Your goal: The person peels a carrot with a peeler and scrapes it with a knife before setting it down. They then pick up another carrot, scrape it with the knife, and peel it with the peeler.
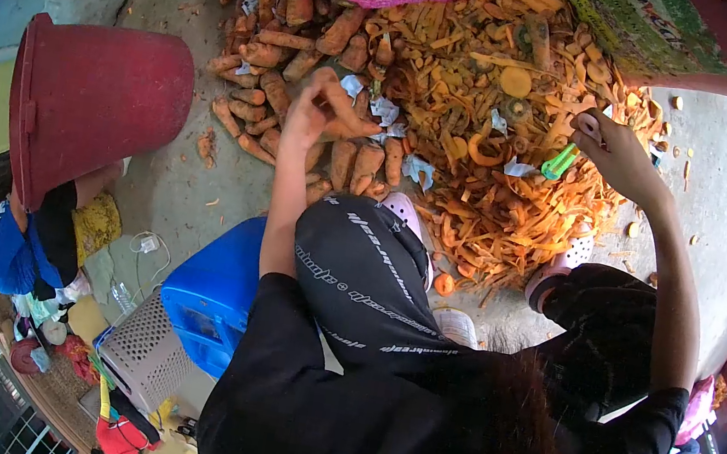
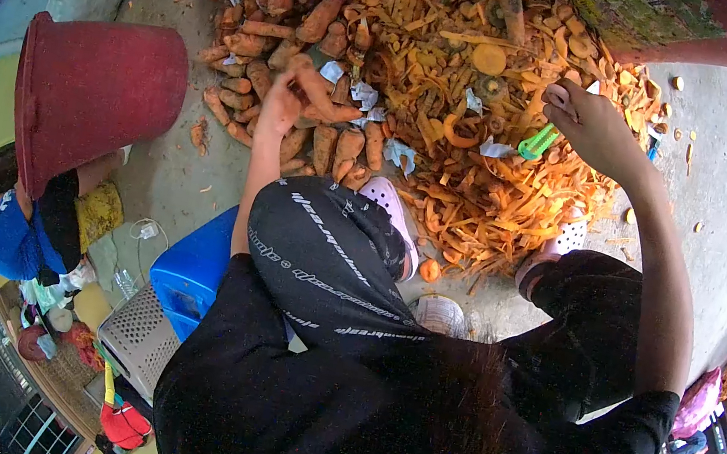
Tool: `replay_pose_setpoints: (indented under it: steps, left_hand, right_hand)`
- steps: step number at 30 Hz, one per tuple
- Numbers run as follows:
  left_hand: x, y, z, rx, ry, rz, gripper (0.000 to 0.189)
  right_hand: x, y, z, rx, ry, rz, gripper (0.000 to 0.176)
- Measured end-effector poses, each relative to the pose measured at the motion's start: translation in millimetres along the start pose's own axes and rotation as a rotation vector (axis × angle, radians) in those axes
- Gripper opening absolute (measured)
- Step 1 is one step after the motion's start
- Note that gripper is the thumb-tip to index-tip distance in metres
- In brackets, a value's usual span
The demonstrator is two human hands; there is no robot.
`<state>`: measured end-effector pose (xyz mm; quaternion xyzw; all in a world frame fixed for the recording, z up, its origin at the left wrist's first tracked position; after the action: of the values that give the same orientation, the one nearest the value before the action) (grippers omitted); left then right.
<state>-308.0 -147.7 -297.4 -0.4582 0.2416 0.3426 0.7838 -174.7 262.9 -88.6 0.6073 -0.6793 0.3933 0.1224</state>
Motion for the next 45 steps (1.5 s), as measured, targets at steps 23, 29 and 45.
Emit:
replay_pose_setpoints:
  steps: [23,29,45]
  left_hand:
    - [-42.5,129.7,-76.5,-0.487,2.317,-0.139,0.063]
    - [-41.4,67.0,-33.5,-0.459,1.844,-0.196,0.068]
    - [-88.6,-68.7,70.8,-0.061,0.795,0.186,0.075]
  right_hand:
    - [-28.6,52.0,-9.4,-0.367,0.765,0.228,0.047]
    - [-122.0,33.9,7.5,-0.425,-0.217,0.505,0.088]
    - [-76.5,-23.6,38.0,-0.172,0.121,0.386,0.053]
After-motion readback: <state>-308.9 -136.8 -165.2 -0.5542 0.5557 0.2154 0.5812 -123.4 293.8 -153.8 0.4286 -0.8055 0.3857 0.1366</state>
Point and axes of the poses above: each hand's wrist, its own y-axis towards the middle knuckle, its own z-axis out of the palm, x = y × z, the point moved 7 cm from there along y, towards the middle knuckle, and after that the axes turned 6 degrees about y, right-handed, at the moved point
